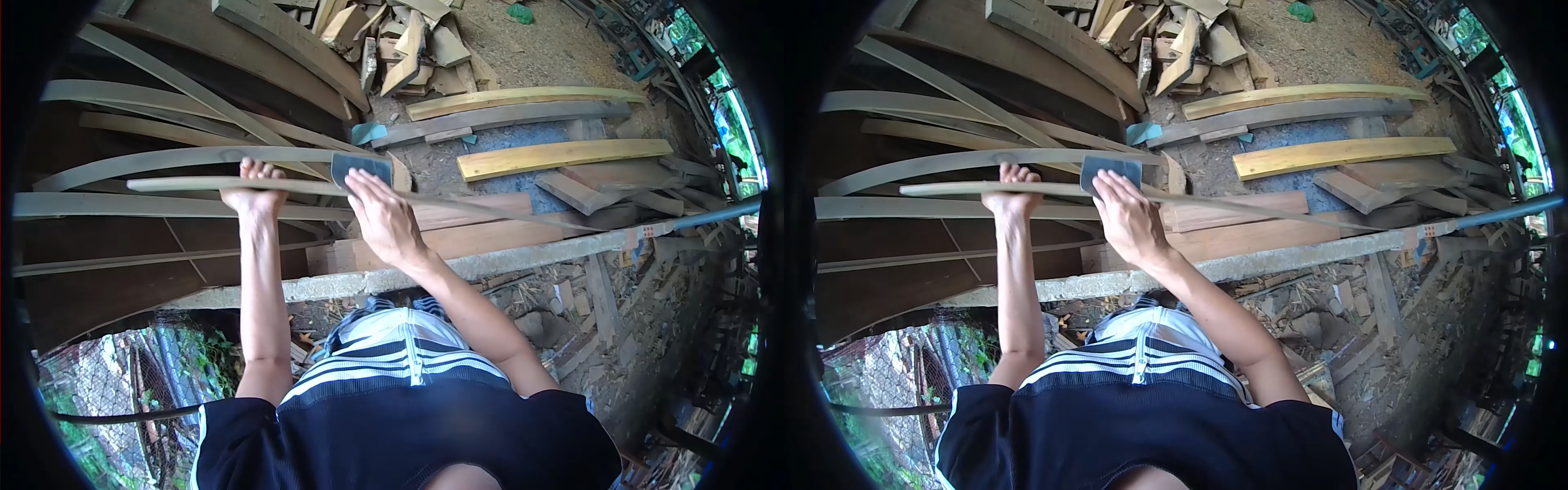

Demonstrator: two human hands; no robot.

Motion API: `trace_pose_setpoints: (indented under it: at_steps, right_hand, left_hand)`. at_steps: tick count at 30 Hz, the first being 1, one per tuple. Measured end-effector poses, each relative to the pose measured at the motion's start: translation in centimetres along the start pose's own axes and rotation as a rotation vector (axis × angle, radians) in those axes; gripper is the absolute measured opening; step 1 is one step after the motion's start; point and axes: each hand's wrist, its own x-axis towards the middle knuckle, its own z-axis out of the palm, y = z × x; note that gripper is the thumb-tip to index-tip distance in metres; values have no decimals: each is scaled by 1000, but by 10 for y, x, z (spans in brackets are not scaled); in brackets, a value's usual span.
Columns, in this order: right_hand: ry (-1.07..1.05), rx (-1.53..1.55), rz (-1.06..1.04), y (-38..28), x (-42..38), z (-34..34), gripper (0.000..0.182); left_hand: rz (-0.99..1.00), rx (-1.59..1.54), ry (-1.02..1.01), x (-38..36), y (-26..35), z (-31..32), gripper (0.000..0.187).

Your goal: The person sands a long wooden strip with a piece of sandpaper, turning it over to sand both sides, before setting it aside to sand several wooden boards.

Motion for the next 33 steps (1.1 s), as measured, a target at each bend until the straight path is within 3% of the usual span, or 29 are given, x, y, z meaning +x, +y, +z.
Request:
trace_pose_setpoints:
  at_steps: [3, 5, 7, 9, 10, 11, 13, 14, 16, 18, 20, 22, 23, 25, 26, 29, 31, 32, 33]
  right_hand:
    - [93, 71, -39, 6, 8, -39, 30]
    - [293, 202, 44, 8, -2, -64, 28]
    - [301, 461, 578, 18, -32, -89, 26]
    - [840, 1149, 602, 41, -58, -95, 29]
    - [1026, 1467, 760, 68, -79, -96, 32]
    - [1071, 1675, 884, 75, -93, -109, 32]
    - [1149, 1870, 876, 123, -132, -106, 33]
    - [1166, 1882, 867, 149, -145, -102, 33]
    - [1304, 1909, 1228, 201, -149, -109, 40]
    - [1288, 2016, 1182, 229, -135, -140, 44]
    - [1267, 2110, 1142, 251, -109, -168, 49]
    - [1278, 1932, 1156, 259, -89, -194, 54]
    - [1494, 1800, 1144, 259, -81, -190, 54]
    - [1362, 2062, 957, 261, -81, -187, 55]
    - [1317, 2119, 844, 249, -80, -187, 50]
    - [1328, 1962, 865, 222, -53, -183, 44]
    - [1373, 1960, 954, 201, -40, -197, 37]
    - [1238, 1940, 823, 206, -40, -197, 33]
    - [1263, 1986, 879, 207, -40, -197, 31]
  left_hand:
    - [4, 39, -75, 13, -3, 34, 30]
    - [-41, -19, -198, 38, -2, 56, 27]
    - [-52, 27, -243, 75, 3, 75, 22]
    - [-13, 46, -182, 68, -2, 110, 16]
    - [11, 18, -178, 59, -5, 124, 13]
    - [-8, 17, -256, 56, -4, 128, 12]
    - [86, 83, -133, 16, -13, 151, 12]
    - [58, 92, -243, 16, -9, 147, 11]
    - [-14, 60, -436, 8, -1, 137, 13]
    - [-47, 54, -452, -5, 8, 122, 18]
    - [-20, 66, -326, -35, 5, 115, 19]
    - [-30, 54, -299, -51, 7, 112, 20]
    - [-62, 47, -325, -53, 10, 112, 20]
    - [-55, 61, -356, -52, 12, 121, 21]
    - [-62, 80, -406, -49, 16, 127, 22]
    - [-140, 182, -612, -25, 49, 143, 25]
    - [-58, 167, -568, -12, 71, 154, 26]
    - [-67, 176, -573, -14, 68, 158, 26]
    - [-5, 148, -456, -16, 65, 163, 26]
